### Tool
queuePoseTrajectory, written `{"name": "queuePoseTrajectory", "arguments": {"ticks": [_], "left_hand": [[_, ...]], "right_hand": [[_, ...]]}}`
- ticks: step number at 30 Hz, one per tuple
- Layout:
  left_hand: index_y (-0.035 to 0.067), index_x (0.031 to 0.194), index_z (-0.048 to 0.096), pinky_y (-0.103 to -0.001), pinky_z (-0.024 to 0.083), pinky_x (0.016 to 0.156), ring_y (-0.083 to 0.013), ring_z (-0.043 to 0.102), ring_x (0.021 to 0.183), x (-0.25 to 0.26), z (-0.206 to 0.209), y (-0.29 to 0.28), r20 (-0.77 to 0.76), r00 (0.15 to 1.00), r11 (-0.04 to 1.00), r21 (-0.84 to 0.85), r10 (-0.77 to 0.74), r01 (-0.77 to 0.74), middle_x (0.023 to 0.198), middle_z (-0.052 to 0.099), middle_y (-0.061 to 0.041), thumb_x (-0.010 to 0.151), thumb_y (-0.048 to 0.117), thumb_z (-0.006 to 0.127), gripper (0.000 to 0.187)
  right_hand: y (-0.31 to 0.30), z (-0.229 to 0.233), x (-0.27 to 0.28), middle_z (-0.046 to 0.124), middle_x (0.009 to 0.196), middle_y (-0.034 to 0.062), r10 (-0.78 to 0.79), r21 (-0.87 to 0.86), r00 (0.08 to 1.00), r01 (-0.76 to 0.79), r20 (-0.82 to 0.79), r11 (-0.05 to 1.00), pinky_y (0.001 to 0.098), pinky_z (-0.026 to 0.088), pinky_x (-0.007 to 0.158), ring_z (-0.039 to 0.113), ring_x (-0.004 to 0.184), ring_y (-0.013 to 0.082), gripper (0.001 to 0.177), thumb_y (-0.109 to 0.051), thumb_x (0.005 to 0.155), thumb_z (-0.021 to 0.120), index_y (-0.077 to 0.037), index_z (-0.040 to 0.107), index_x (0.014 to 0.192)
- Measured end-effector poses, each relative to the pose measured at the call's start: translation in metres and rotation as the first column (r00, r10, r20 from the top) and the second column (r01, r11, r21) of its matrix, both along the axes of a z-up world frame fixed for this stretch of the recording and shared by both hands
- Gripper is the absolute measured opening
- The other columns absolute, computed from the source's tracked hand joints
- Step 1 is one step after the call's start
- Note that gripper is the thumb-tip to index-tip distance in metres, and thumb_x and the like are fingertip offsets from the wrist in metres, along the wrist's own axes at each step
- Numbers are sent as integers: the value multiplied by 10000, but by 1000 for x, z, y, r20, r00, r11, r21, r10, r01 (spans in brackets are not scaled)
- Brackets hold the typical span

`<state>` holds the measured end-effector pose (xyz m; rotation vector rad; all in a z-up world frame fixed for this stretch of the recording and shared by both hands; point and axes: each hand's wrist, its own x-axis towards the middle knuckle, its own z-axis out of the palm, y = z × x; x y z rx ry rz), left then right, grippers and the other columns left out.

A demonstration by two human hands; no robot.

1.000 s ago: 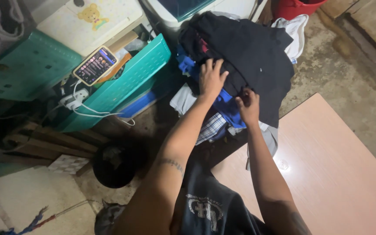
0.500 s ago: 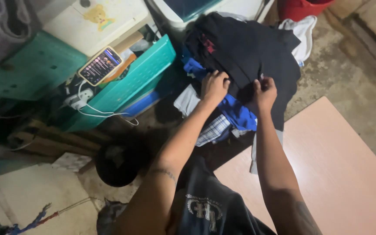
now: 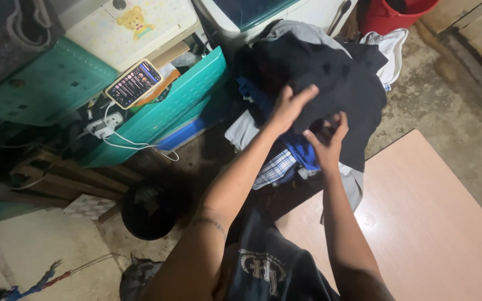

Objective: The person folds several garments, including a black hoodie, a light blue hoodie, and black t-shirts, on a wooden table. They smooth out each item, fold the sleeves and body, and place the folded clothes into a blue basket.

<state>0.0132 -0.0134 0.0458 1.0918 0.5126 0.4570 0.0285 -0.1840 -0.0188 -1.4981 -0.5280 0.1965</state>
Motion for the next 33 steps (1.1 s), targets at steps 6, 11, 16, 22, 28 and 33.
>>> {"name": "queuePoseTrajectory", "arguments": {"ticks": [6, 11, 16, 22, 28, 33], "left_hand": [[-80, 1451, 450, -402, 401, 1120, -329, 512, 1349, -30, -11, -49, 168, 936, 857, 476, -309, 198, 1436, 541, -218, 909, 235, 768, 703], [-48, 1377, 531, -435, 480, 1039, -409, 597, 1270, -49, -48, -44, -97, 991, 773, 621, -89, 130, 1323, 632, -263, 987, 246, 696, 516], [1, 1213, 676, -403, 538, 892, -357, 682, 1096, -88, -2, -57, -373, 925, 692, 648, -77, 319, 1119, 734, -215, 1080, 307, 656, 334], [-9, 1269, 629, -221, 491, 797, -38, 558, 858, -133, 54, -112, 135, 967, 888, 438, -214, 136, 991, 689, -17, 1068, 327, 598, 392], [3, 1255, 659, -253, 495, 811, -69, 568, 860, -161, 33, -189, 90, 988, 897, 435, -127, 76, 916, 651, -8, 1089, 329, 567, 377], [-27, 870, 550, -328, 443, 717, -135, 431, 672, -168, -43, -180, -73, 981, 854, 507, 180, -119, 720, 506, -88, 1164, 311, 580, 449]], "right_hand": [[-38, -89, 54, 575, 1499, 168, -100, -121, 980, 122, 171, 985, 421, 476, 1130, 573, 1360, 296, 439, -60, 1087, 606, 60, 501, 1496], [-61, -12, 32, 725, 1248, 113, -160, -22, 979, 158, -123, 987, 341, 578, 957, 709, 1103, 219, 362, -152, 1024, 633, 2, 610, 1350], [-96, 69, -16, 681, 1311, 159, -156, -254, 751, 400, 642, 881, 403, 526, 1059, 664, 1214, 301, 343, -105, 1065, 645, -21, 580, 1392], [-188, 67, -72, 563, 1366, 151, -344, 449, 939, 304, 9, 840, 436, 518, 1133, 615, 1240, 281, 405, -154, 1085, 651, -48, 455, 1424], [-352, 30, -89, 513, 1410, 213, -700, 409, 652, 577, 291, 707, 514, 566, 1087, 628, 1220, 368, 483, -118, 1137, 676, -59, 343, 1483], [-499, 22, -115, 471, 1447, 264, -830, 415, 219, 783, 513, 463, 580, 605, 1049, 636, 1204, 439, 568, -88, 1180, 696, -69, 250, 1533]]}}
